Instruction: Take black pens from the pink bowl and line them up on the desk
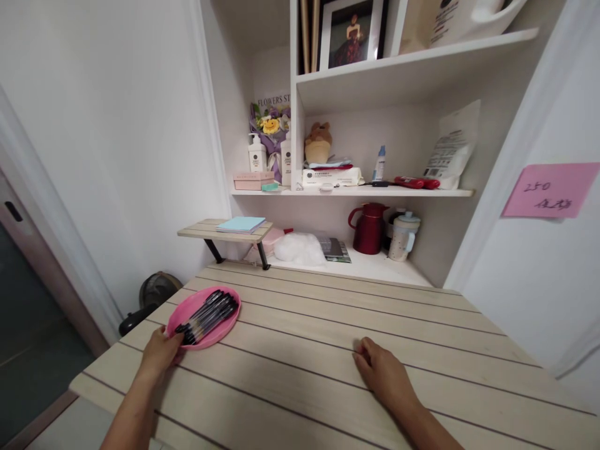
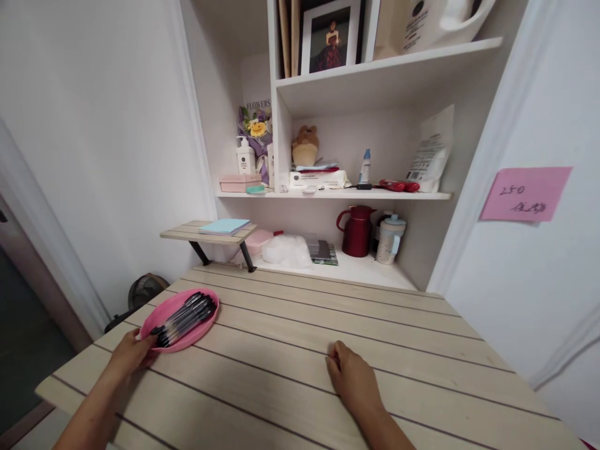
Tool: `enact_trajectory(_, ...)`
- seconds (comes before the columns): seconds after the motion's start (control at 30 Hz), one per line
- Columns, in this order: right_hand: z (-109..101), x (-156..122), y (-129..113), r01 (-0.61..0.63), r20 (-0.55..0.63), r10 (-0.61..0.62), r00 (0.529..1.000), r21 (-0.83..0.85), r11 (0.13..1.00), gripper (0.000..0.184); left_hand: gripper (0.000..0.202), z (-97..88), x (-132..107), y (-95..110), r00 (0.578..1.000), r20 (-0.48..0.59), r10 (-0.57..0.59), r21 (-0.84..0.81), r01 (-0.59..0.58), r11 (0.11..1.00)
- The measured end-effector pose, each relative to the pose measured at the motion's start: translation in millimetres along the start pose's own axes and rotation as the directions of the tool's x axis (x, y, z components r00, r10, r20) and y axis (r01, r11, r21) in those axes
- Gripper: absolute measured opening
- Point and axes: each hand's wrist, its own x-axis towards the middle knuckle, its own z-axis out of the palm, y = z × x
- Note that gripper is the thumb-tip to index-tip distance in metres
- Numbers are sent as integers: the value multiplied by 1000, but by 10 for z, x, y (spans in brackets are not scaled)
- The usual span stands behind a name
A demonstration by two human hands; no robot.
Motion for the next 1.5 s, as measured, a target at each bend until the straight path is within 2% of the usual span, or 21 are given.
enact_trajectory(0.07,-3,-16,-13,4,-7,-4,1000,-3,1000,11,37,25,21,-24,986,106,-130,-139,144,980)
enact_trajectory(0.13,-13,-25,-27,-5,-17,5,1000,-6,1000,11,24,21,36,-17,961,176,-215,-208,250,946)
enact_trajectory(0.27,-86,-15,-62,-6,10,6,1000,29,1000,9,8,-6,20,31,920,270,-283,-262,353,898)
enact_trajectory(0.37,-167,-34,-113,9,81,-19,997,122,993,12,7,44,-85,81,929,270,-252,-373,343,862)
enact_trajectory(0.5,-210,-166,-208,5,146,-32,989,187,982,16,9,224,-345,161,934,256,-248,-504,348,791)
enact_trajectory(0.7,-148,-441,-295,76,230,-133,964,238,968,15,15,642,-751,297,912,371,-175,-581,375,722)
enact_trajectory(0.87,-138,-520,-258,102,258,-178,950,285,953,14,22,1008,-953,424,911,384,-152,-632,379,676)
enact_trajectory(1.0,-103,-498,-194,71,241,-145,960,292,954,16,19,1246,-1027,526,902,409,-142,-637,393,663)
enact_trajectory(1.13,-77,-486,-172,50,220,-115,969,279,959,16,17,1401,-1036,632,897,422,-129,-641,396,658)
enact_trajectory(1.33,-107,-493,-199,54,219,-112,969,255,965,16,10,1542,-1011,763,883,455,-120,-641,418,643)
enact_trajectory(1.5,-137,-486,-215,66,227,-120,967,231,971,13,8,1566,-966,801,868,468,-165,-626,458,632)
